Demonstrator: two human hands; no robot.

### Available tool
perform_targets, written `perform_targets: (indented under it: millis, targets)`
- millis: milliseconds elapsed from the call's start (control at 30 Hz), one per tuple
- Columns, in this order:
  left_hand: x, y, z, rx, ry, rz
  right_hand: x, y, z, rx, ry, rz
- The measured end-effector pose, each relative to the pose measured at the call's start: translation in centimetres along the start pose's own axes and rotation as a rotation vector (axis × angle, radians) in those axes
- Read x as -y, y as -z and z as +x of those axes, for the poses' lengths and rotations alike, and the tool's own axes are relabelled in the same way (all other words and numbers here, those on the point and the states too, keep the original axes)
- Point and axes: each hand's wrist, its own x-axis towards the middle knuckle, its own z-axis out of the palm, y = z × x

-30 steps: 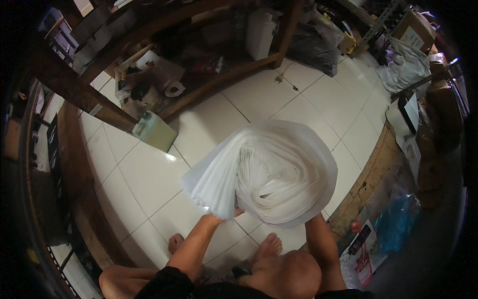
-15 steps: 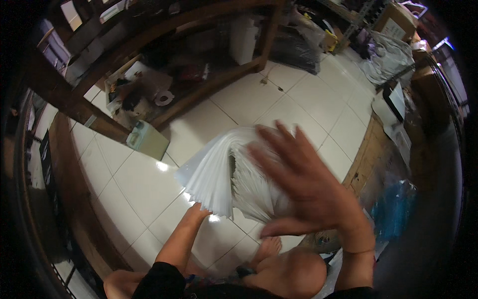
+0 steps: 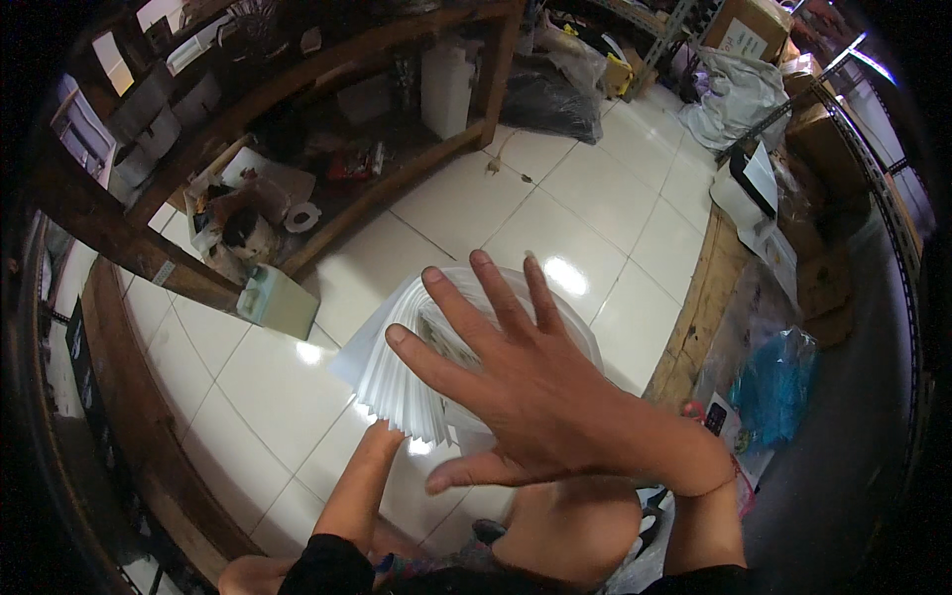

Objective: The person sits on the floor and repeatedly unfolds, smooths, and refolds white plastic shopping bags with a logo. They handle the bags one at a time, aligning edges and pressing them flat before stacking them on a nearby table.

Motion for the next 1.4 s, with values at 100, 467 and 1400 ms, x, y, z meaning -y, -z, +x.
perform_targets:
  millis: [100,467,1400]
  targets:
    - [-0.5,-0.3,0.5,0.007,-0.021,0.004,-1.7,-2.3,-0.9,0.021,-0.083,-0.087]
    - [0.0,0.7,0.4,0.03,-0.064,-0.006,-1.2,-0.3,-1.1,0.082,-0.275,-0.146]
    - [-0.4,0.2,0.9,0.05,-0.089,0.029,-5.0,-0.9,-2.8,-0.023,-0.381,-0.183]
